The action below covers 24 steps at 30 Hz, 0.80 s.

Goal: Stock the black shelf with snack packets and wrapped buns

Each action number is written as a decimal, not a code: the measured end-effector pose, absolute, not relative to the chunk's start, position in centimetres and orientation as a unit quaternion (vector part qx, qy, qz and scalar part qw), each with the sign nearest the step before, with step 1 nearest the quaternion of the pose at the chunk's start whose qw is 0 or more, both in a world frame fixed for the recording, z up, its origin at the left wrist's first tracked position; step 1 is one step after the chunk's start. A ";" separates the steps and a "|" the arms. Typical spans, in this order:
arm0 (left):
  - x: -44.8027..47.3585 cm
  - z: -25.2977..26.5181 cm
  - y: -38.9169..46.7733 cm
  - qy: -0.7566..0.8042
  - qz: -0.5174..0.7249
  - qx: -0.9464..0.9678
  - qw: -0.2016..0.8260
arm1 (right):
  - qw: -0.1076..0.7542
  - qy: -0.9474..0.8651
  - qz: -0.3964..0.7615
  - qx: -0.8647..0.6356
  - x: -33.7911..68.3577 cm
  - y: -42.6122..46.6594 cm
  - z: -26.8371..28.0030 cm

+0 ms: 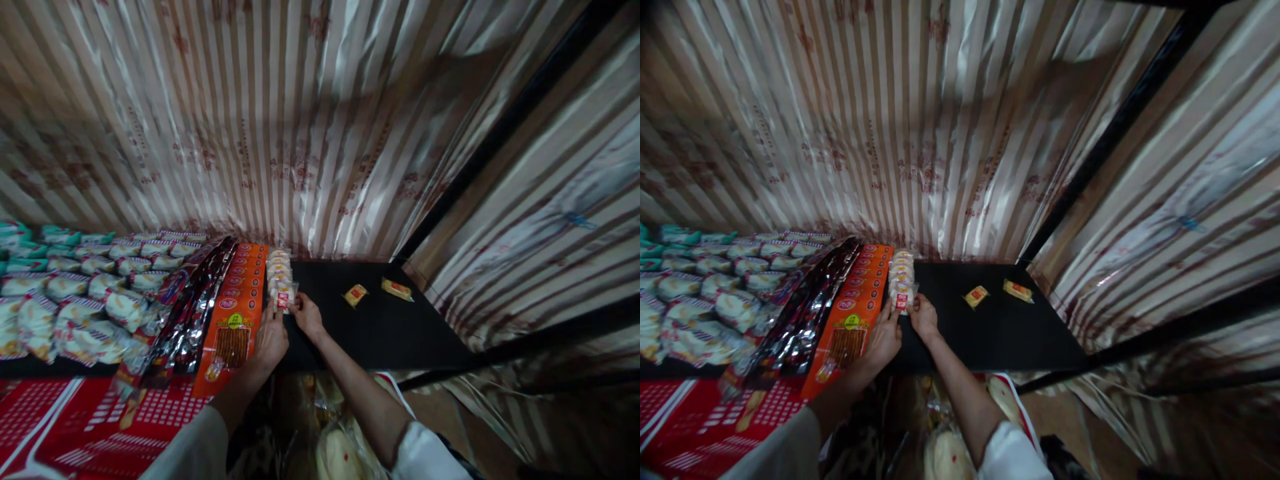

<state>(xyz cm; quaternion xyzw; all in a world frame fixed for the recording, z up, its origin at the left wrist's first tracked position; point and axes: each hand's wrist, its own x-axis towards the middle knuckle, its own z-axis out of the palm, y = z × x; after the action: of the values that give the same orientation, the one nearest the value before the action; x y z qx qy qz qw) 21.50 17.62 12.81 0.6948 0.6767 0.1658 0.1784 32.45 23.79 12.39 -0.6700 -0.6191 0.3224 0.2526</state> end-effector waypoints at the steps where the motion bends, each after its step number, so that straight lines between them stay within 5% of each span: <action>1: 21.6 13.0 17.6 0.678 0.157 0.695 0.181 | 0.250 -0.614 0.326 -0.674 32.4 23.7 12.5; 16: 21.9 13.1 17.5 0.679 0.137 0.707 0.141 | 0.248 -0.605 0.333 -0.680 32.6 23.9 12.1; 24: 22.3 14.8 20.3 0.644 0.241 0.725 0.027 | 0.343 -0.592 0.304 -0.662 37.0 28.3 12.2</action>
<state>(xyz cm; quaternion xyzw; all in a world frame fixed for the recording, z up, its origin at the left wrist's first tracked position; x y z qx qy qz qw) 22.35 20.29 14.77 0.7252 0.6444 0.2410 0.0270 37.01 28.28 12.20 -0.6624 -0.5925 0.3043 0.3430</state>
